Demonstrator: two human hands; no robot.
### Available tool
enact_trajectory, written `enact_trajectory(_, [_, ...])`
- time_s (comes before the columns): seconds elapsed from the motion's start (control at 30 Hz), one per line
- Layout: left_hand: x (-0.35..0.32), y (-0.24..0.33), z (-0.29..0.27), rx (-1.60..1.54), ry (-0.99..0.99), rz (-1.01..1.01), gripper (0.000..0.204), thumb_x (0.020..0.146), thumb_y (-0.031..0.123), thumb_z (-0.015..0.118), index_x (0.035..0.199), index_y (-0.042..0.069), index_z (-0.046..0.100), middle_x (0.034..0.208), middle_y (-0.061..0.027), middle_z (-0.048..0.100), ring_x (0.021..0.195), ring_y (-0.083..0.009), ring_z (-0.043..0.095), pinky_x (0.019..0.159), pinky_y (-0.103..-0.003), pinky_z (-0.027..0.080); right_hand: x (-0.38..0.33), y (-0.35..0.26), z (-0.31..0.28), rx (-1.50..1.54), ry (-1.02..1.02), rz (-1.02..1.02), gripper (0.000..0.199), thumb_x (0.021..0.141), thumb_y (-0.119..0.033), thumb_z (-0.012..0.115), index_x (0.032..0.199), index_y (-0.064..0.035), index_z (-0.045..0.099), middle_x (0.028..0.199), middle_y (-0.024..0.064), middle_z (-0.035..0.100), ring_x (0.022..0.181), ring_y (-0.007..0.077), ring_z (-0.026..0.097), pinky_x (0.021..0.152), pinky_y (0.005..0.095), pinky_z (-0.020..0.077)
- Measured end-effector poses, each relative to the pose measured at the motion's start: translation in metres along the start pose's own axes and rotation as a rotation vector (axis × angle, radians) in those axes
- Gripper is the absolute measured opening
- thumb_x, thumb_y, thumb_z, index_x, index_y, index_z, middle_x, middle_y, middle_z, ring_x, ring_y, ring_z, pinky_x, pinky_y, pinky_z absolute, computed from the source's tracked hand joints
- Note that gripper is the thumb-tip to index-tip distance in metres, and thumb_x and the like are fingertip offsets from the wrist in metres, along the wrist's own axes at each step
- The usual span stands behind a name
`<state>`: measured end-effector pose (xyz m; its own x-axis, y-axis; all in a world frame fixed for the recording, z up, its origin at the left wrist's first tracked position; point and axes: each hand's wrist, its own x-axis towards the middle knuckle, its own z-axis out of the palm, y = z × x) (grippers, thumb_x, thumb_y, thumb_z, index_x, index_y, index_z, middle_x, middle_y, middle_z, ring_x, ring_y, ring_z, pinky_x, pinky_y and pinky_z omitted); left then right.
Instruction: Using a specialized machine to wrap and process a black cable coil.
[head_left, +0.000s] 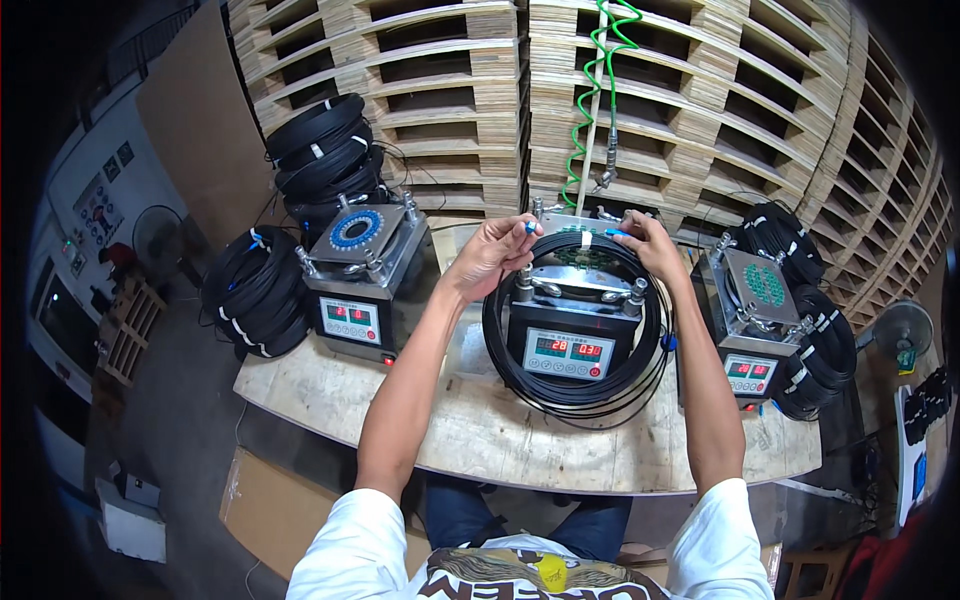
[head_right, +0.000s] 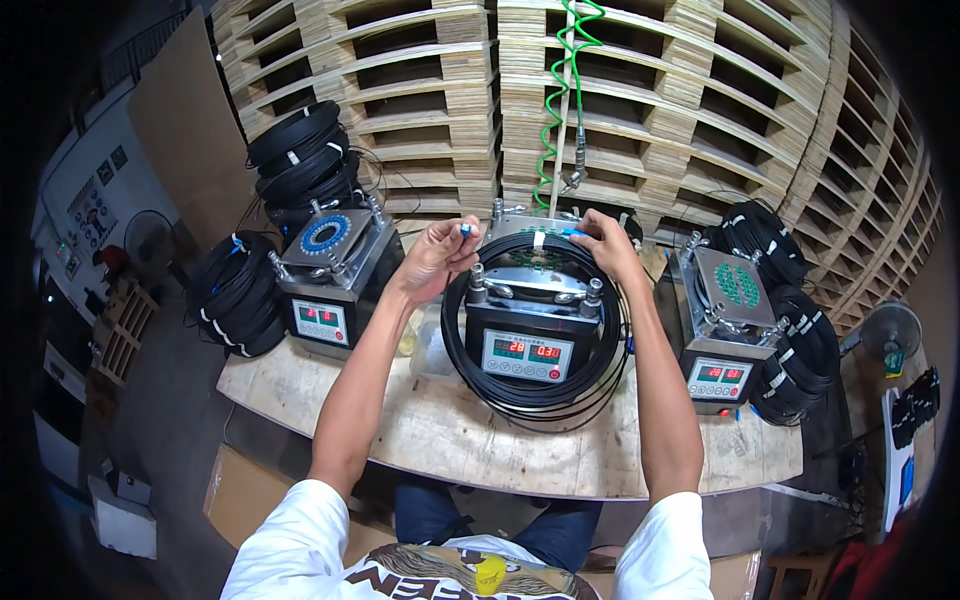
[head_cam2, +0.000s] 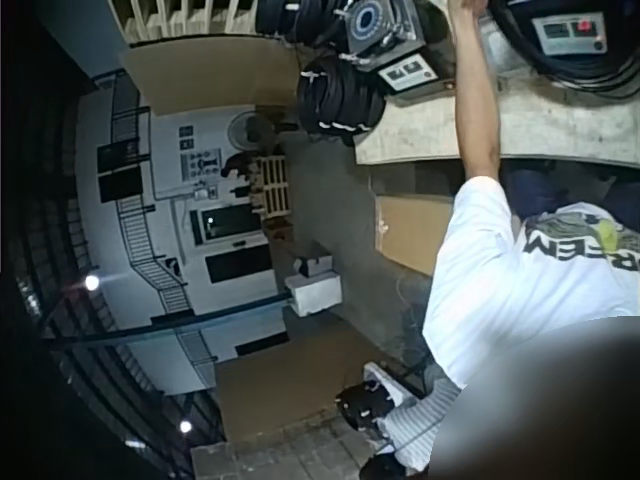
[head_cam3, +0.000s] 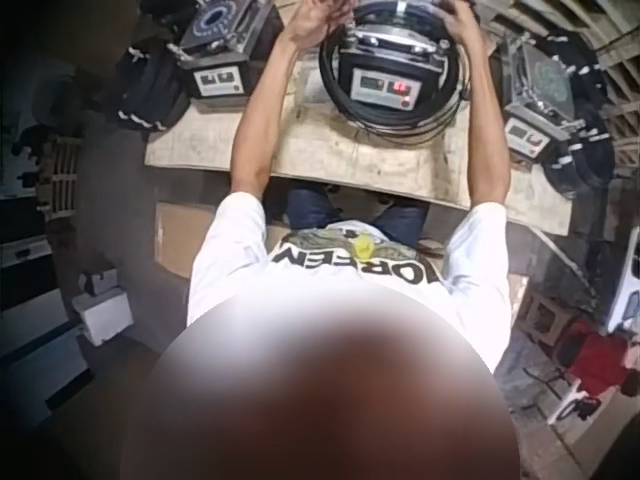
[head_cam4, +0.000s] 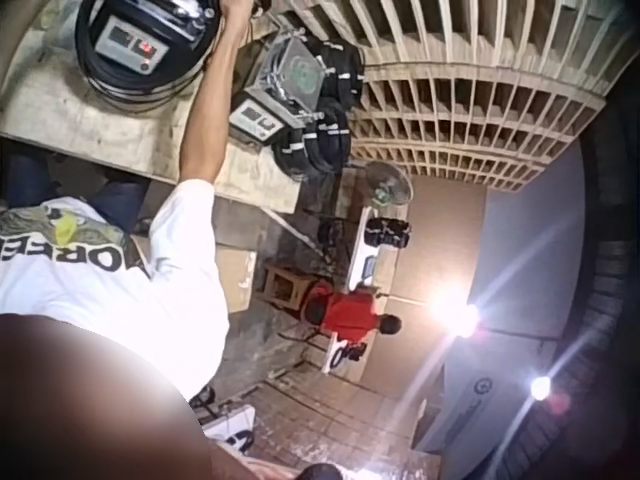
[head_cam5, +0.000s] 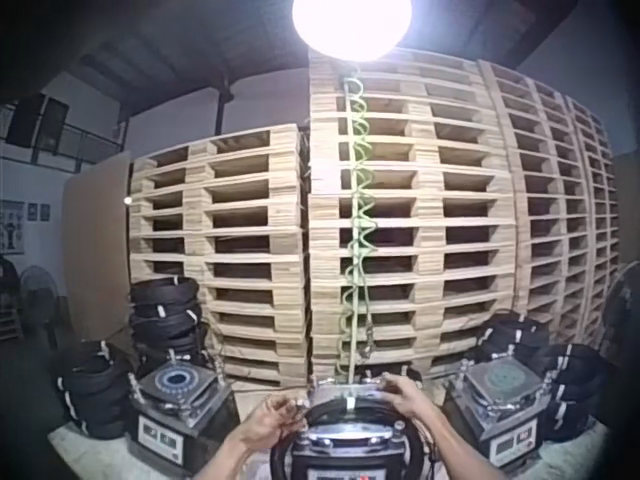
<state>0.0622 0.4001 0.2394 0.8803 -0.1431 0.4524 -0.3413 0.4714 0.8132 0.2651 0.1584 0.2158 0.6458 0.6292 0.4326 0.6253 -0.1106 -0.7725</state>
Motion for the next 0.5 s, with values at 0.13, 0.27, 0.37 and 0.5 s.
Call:
enact_trajectory(0.13, [-0.001,0.000,-0.001,0.071,0.104,0.002,0.033,0.095,0.033,0.066,0.105,0.002,0.067,0.073,0.0061,0.048,0.060,-0.0019,0.032,0.051,-0.018,0.025,-0.012,-0.009,-0.006,-0.110,0.199,-0.045,0.020,0.086,-0.013,0.074,0.098,0.0017,0.067,0.079,0.0048,0.065,0.069,0.0110,0.057,0.065,0.0277,0.0468])
enact_trajectory(0.27, [-0.014,0.004,-0.005,0.137,0.151,0.019,0.033,0.098,0.032,0.063,0.107,0.001,0.067,0.070,0.0073,0.044,0.058,-0.0015,0.031,0.049,-0.018,0.023,-0.043,-0.048,-0.018,0.596,0.189,0.087,0.017,0.093,-0.015,0.071,0.106,-0.0045,0.071,0.084,-0.0029,0.066,0.067,0.0026,0.051,0.056,0.0184,0.0383])
enact_trajectory(0.37, [-0.018,0.001,-0.009,0.114,0.169,0.014,0.031,0.099,0.032,0.062,0.108,0.003,0.067,0.067,0.0080,0.038,0.057,-0.0013,0.028,0.049,-0.019,0.022,-0.070,-0.051,-0.042,0.909,0.101,0.019,0.021,0.092,-0.016,0.072,0.108,-0.0037,0.068,0.084,-0.0006,0.064,0.065,0.0056,0.050,0.059,0.0194,0.0393])
enact_trajectory(0.5, [-0.021,0.003,-0.012,0.082,0.302,0.000,0.028,0.101,0.031,0.058,0.111,0.005,0.066,0.065,0.0091,0.034,0.054,-0.0012,0.027,0.046,-0.019,0.020,-0.086,-0.062,-0.057,1.022,-0.051,0.043,0.022,0.093,-0.017,0.070,0.112,-0.0046,0.070,0.071,-0.0051,0.054,0.053,0.0039,0.038,0.047,0.0200,0.0299])
